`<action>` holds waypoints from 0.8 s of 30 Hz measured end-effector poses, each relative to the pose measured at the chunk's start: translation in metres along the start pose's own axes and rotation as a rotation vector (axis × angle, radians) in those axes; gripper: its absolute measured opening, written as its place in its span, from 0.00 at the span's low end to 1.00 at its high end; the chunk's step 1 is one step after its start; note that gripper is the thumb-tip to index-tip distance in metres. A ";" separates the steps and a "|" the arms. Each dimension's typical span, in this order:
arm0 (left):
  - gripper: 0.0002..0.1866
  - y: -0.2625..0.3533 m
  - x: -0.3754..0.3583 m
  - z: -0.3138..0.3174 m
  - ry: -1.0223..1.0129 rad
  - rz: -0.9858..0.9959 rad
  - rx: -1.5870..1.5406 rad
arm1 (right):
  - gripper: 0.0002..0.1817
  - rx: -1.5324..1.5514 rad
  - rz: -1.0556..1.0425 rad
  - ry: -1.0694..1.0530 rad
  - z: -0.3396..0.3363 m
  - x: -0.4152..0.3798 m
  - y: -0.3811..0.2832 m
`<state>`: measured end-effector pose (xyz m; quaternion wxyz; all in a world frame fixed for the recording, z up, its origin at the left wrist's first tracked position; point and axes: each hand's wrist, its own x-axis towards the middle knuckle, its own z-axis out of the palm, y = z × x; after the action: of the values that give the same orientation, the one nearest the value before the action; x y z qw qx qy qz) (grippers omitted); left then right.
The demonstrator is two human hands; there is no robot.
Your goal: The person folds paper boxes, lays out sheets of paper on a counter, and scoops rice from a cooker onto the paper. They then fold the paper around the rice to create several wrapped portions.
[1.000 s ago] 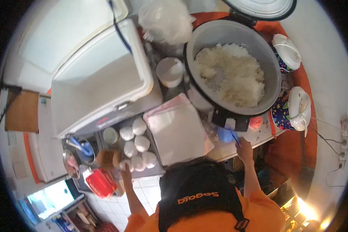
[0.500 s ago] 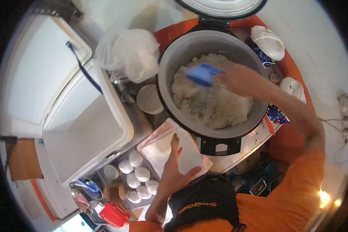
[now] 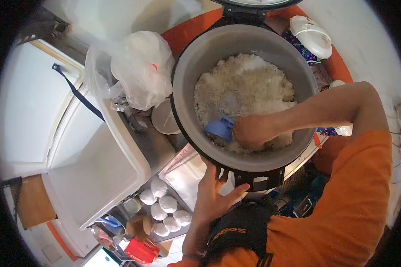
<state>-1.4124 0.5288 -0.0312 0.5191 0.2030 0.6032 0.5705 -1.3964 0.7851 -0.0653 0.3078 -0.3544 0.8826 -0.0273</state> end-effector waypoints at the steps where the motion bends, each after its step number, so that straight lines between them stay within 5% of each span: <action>1: 0.58 0.000 0.000 0.002 0.016 0.002 -0.025 | 0.14 0.089 0.067 -0.038 -0.008 0.000 -0.006; 3: 0.57 0.002 -0.001 0.004 0.045 0.011 -0.063 | 0.15 0.262 0.207 -0.106 -0.034 -0.010 -0.022; 9: 0.55 -0.009 0.001 0.002 0.015 0.070 -0.068 | 0.15 0.203 0.163 0.081 -0.084 -0.084 -0.065; 12: 0.57 -0.011 -0.001 0.005 0.053 0.082 -0.057 | 0.15 0.498 0.509 0.238 -0.074 -0.109 -0.074; 17: 0.52 -0.067 -0.026 -0.021 0.167 0.236 -0.264 | 0.16 1.350 0.721 0.496 -0.042 -0.146 -0.102; 21: 0.50 -0.175 -0.079 -0.059 0.357 0.084 0.818 | 0.13 1.885 0.618 0.573 -0.039 -0.142 -0.191; 24: 0.60 -0.229 -0.118 -0.072 0.363 -0.069 1.285 | 0.13 1.647 0.438 0.536 0.009 -0.094 -0.229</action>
<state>-1.3500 0.3344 -0.2047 0.2032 0.3532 0.9071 0.1056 -1.1995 0.6755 0.0378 0.2465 0.1738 0.6732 -0.6751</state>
